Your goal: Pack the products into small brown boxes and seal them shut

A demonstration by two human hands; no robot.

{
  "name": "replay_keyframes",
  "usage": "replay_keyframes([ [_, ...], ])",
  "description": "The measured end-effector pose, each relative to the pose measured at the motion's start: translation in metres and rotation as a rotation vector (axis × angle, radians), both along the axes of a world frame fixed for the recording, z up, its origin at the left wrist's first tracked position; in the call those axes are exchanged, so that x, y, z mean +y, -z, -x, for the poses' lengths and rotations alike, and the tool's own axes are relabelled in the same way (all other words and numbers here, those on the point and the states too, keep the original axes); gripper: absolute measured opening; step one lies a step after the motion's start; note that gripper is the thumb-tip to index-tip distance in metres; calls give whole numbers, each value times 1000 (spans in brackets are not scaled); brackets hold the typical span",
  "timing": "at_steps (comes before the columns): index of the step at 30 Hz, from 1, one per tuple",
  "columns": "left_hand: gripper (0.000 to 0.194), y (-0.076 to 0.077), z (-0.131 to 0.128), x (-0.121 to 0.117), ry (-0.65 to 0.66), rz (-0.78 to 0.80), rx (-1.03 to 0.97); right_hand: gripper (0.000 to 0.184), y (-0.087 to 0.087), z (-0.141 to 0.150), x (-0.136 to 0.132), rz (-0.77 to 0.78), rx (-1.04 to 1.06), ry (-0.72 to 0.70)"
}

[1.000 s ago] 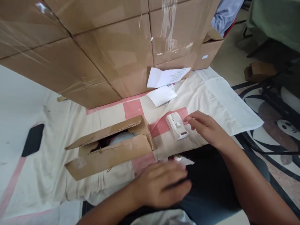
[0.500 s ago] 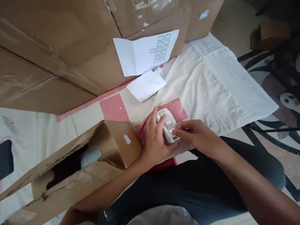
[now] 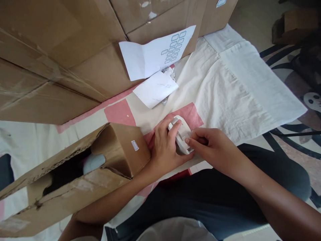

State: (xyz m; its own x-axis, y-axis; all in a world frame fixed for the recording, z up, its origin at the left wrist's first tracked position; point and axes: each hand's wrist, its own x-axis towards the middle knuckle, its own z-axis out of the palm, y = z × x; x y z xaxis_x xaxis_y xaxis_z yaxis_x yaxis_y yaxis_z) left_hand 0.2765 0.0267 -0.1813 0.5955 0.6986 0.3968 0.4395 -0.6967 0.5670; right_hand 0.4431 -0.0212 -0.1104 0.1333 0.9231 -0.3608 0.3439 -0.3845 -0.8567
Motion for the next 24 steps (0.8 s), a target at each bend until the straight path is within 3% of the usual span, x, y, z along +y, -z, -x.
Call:
replay_keyframes([
  [10,106,2,1,0,4,-16,-12,43,-4,-2,-12,74,96,10],
  [18,104,1,3,0,18,11,-2,46,-21,0,-23,39,125,16],
  [24,109,2,4,1,16,-4,20,48,-14,0,-31,95,155,10],
])
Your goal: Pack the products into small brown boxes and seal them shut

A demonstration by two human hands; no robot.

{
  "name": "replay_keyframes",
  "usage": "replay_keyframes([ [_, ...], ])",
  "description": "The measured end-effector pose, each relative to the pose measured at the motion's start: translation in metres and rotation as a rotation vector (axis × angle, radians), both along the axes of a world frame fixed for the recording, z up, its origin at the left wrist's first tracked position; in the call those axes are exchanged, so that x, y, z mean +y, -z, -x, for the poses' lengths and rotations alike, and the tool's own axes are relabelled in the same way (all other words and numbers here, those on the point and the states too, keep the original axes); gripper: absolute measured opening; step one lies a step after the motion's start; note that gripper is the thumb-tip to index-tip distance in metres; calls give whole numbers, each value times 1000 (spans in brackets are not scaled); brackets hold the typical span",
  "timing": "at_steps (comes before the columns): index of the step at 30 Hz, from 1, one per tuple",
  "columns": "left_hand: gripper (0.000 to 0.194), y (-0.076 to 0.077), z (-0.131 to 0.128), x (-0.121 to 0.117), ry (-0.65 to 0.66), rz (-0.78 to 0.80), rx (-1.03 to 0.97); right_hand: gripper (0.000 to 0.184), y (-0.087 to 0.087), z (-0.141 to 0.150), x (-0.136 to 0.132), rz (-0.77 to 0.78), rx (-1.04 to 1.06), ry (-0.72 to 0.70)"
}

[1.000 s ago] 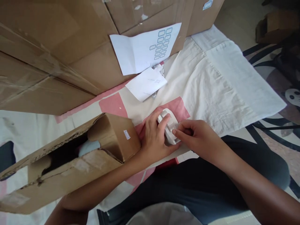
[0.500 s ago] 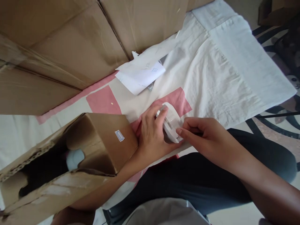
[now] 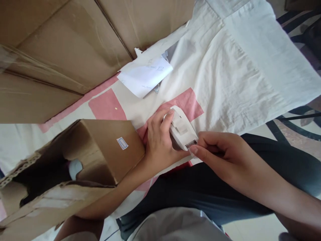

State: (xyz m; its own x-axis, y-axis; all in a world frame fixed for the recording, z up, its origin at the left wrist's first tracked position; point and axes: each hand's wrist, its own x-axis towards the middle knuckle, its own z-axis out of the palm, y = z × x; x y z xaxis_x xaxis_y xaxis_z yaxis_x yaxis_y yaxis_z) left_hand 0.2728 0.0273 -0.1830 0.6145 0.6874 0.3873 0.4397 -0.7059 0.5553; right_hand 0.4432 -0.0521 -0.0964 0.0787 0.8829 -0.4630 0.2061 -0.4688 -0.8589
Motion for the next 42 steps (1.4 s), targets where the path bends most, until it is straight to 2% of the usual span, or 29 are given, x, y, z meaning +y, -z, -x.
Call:
replay_keyframes([
  [11,117,-1,-1,1,-5,-36,20,46,22,-2,-21,68,69,-7],
  [18,120,-1,-1,1,-5,-40,17,46,25,-5,-24,87,137,-24],
  [24,118,-1,-1,1,6,-32,13,41,31,-5,-22,65,29,-41],
  [29,118,-1,-2,1,-3,-59,25,40,35,-7,-18,31,-62,-107],
  [34,113,-3,-4,2,-31,-95,12,28,45,-8,-21,-105,-222,-204],
  [36,112,-2,-4,2,-28,-90,-1,27,47,-10,-22,-139,-220,-205],
  [39,112,0,-4,3,-12,-62,-8,32,41,-16,-22,-118,-92,-231],
  [42,104,0,-1,3,26,-28,-37,32,23,-18,-20,-126,14,-261],
])
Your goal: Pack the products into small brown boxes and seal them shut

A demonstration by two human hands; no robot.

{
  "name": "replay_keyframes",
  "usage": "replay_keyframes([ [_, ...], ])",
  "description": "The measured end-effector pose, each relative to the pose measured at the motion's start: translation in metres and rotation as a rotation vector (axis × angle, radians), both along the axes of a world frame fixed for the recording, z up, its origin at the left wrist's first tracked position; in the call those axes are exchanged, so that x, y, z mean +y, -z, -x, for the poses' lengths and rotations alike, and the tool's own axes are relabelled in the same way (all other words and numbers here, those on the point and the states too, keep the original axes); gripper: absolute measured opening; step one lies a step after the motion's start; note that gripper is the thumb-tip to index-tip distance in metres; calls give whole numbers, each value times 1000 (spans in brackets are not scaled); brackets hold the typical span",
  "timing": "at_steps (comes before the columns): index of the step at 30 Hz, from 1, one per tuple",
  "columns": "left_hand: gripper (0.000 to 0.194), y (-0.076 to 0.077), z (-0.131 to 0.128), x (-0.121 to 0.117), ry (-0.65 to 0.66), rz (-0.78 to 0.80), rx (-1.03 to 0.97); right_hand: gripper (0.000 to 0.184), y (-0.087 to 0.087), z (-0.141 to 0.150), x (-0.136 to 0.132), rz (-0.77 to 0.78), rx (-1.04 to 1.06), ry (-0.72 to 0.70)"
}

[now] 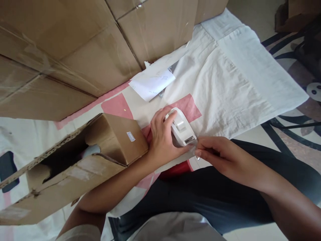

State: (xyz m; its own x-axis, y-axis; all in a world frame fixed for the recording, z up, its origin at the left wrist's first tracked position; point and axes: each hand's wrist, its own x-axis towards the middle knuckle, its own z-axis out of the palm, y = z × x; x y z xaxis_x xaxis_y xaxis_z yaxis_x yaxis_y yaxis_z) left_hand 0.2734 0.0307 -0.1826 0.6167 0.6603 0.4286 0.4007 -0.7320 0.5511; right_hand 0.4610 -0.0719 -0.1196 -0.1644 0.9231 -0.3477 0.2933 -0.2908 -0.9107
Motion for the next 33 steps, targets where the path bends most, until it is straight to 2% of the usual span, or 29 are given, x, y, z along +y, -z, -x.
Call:
replay_keyframes([
  [4,74,-10,9,-5,160,43,-149,29,-22,7,5,-161,38,-31],
  [6,64,-18,13,-9,257,138,-272,26,-30,12,7,-250,49,-78],
  [9,67,-35,18,-13,405,311,-359,21,-39,19,13,-361,23,-129],
  [11,70,-48,26,-17,423,338,-336,21,-45,25,18,-415,-19,-139],
  [13,66,-59,41,-25,341,328,-291,21,-48,33,23,-457,-57,-175],
  [16,52,-68,68,-52,129,299,-252,23,-47,50,26,-546,-138,-333],
  [19,41,-62,89,-87,-59,228,-279,28,-36,69,20,-716,-248,-480],
  [23,28,-45,104,-117,-172,213,-342,32,-16,88,9,-820,-277,-541],
  [27,17,-37,126,-126,-231,205,-418,32,-11,108,0,-910,-327,-579],
  [30,14,-37,144,-121,-229,122,-379,32,-11,125,-5,-960,-377,-581],
  [31,12,-39,149,-119,-223,67,-346,33,-10,130,-6,-942,-365,-569],
  [33,9,-42,154,-116,-246,-80,-280,33,-10,139,-3,-794,-295,-540],
])
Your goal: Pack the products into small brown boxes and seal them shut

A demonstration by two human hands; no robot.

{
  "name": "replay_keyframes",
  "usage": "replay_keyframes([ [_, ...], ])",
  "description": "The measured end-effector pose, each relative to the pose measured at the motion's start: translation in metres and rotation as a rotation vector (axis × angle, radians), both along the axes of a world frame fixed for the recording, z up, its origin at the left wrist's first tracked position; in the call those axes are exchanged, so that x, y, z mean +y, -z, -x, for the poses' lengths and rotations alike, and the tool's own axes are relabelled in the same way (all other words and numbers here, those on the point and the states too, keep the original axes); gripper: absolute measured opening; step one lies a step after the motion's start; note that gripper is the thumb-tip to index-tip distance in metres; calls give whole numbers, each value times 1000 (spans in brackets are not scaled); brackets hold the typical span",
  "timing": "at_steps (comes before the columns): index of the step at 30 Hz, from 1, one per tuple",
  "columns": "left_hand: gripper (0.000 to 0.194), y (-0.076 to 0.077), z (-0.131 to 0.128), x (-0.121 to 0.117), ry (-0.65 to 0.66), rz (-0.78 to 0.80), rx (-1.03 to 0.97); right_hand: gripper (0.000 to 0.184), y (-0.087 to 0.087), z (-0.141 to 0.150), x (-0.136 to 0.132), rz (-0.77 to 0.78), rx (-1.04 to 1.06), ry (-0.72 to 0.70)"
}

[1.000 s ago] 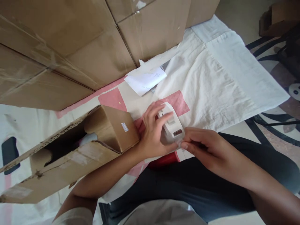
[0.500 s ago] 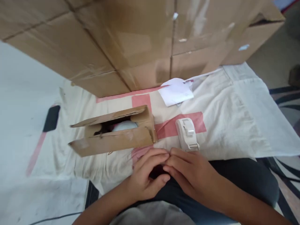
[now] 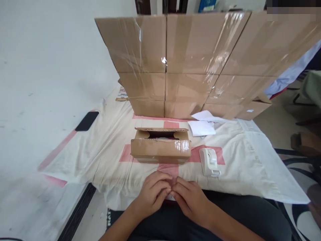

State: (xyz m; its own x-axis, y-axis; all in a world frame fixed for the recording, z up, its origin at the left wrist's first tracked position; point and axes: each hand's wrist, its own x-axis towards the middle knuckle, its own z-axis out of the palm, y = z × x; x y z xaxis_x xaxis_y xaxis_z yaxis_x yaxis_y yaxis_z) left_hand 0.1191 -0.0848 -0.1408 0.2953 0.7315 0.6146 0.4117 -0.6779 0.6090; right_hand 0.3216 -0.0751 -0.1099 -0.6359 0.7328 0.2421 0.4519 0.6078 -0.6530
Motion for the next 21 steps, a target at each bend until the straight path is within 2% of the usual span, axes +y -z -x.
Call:
replay_keyframes([
  [2,12,-4,4,0,-92,-152,31,31,-3,3,6,209,20,70],
  [4,14,-9,10,-4,-233,-251,-35,26,-15,0,15,261,17,203],
  [5,15,-12,16,-6,-311,-267,-85,24,-25,-3,20,197,23,279],
  [7,15,-18,31,-9,-425,-254,-144,20,-50,-8,30,-43,65,389],
  [9,16,-28,50,-8,-427,-239,-95,17,-74,-7,44,-305,52,400],
  [11,15,-41,67,-2,-357,-224,-3,24,-89,2,61,-493,-90,365],
  [13,14,-55,80,7,-313,-171,77,47,-88,17,79,-554,-304,325],
  [15,11,-70,87,20,-281,-76,149,58,-74,31,94,-506,-464,297],
  [18,6,-87,90,43,-255,105,228,57,-50,41,103,-412,-552,285],
  [21,11,-97,91,66,-229,308,287,57,-40,40,102,-410,-551,278],
])
